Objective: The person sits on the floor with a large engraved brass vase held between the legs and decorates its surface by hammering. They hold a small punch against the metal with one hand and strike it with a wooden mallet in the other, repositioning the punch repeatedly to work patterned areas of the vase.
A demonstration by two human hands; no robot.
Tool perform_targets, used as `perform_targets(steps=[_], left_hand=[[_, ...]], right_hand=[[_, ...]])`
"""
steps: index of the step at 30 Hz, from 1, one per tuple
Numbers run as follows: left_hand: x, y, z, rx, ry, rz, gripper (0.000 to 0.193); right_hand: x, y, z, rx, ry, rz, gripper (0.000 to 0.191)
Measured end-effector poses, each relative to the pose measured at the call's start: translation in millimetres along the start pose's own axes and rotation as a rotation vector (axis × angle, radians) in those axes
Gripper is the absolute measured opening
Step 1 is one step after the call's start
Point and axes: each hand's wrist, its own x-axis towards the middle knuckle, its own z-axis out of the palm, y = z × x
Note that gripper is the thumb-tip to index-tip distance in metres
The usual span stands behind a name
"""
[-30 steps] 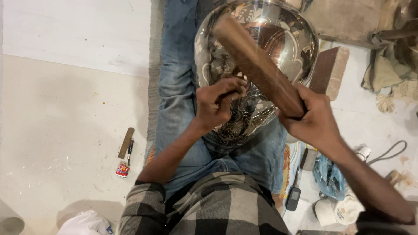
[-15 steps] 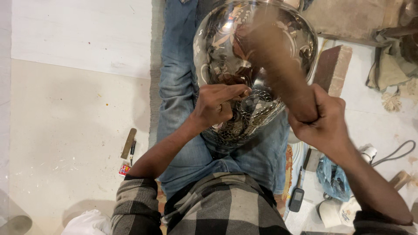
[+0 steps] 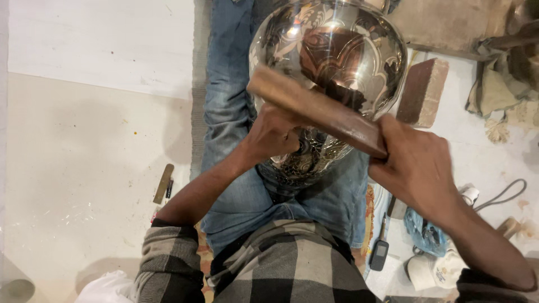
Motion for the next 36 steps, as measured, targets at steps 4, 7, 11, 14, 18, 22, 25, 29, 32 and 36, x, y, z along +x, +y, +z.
perform_targets(steps=[4, 7, 11, 14, 18, 22, 25, 29, 32, 36], left_hand=[[-3, -5, -2, 0.016, -0.037, 0.000, 0.053], [-7, -9, -3, 0.009, -0.074, -0.020, 0.052], [-6, -15, -1, 0.010, -0.102, 0.051, 0.052], [-3, -17, -1, 0.023, -0.103, 0.079, 0.059], [1, -19, -1, 0.164, -0.180, 0.148, 0.056], [5, -19, -6, 0.010, -0.223, 0.104, 0.057], [11, -19, -10, -0.021, -0.207, 0.181, 0.059], [23, -21, -19, -0.066, -0.327, 0.249, 0.062], [32, -18, -17, 0.077, -0.536, 0.235, 0.063], [46, -19, -10, 0.162, -0.590, 0.377, 0.061]], right_hand=[[-6, -9, 7, 0.184, 0.158, 0.065, 0.034], [-8, -10, 12, 0.088, 0.085, 0.027, 0.037], [-15, -5, 21, 0.258, 0.140, 0.037, 0.034], [-23, -2, 26, 0.027, 0.164, 0.047, 0.039], [-34, -3, 31, 0.181, 0.176, 0.112, 0.035], [-44, 0, 43, 0.261, 0.222, 0.172, 0.034], [-51, 7, 65, 0.269, 0.294, 0.142, 0.028], [-63, 12, 112, 0.334, 0.714, -0.036, 0.020], [-75, 21, 132, 0.081, 0.509, 0.089, 0.027], [-84, 21, 160, 0.216, 0.717, 0.092, 0.026]])
